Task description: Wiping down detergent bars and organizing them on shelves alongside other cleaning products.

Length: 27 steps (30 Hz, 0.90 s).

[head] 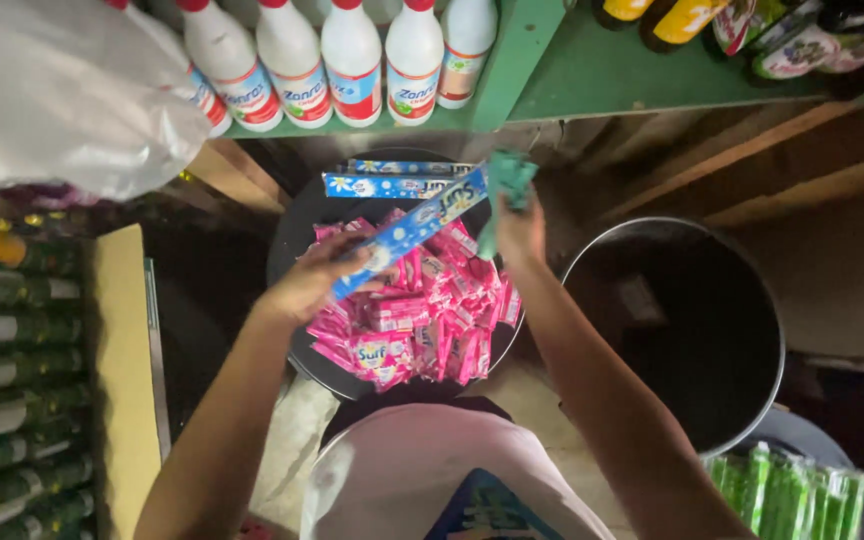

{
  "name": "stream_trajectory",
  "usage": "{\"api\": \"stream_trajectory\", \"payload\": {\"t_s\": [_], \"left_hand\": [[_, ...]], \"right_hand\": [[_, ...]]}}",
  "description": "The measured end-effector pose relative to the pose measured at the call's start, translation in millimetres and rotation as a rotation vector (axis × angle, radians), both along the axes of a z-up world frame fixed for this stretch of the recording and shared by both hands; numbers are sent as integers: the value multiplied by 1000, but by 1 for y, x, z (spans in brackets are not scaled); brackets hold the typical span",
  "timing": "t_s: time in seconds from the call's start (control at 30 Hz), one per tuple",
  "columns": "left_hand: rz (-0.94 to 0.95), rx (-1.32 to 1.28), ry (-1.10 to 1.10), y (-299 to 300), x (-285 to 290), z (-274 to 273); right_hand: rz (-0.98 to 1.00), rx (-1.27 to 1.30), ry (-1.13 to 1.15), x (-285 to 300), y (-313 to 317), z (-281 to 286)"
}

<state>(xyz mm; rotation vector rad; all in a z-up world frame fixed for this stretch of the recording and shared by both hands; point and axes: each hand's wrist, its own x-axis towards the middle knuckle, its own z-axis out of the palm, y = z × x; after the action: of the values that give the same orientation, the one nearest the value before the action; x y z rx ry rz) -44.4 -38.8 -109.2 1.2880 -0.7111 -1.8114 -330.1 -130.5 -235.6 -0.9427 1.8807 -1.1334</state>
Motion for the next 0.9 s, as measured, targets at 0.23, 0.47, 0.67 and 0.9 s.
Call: {"api": "stream_trajectory", "payload": {"t_s": [0.23,0.47,0.67,0.9], "left_hand": [[74,-133,-247,12,-57,-12],[95,-166,-334,53,-41,-21],[126,-80,-240,44,-39,4],[166,-62,-188,47,-1,4]], "right_hand": [[463,-628,223,91,47,59],[452,-765,-723,79,11,9],[228,-729,307,117,37,80],[342,-701,16,150,71,90]]}}
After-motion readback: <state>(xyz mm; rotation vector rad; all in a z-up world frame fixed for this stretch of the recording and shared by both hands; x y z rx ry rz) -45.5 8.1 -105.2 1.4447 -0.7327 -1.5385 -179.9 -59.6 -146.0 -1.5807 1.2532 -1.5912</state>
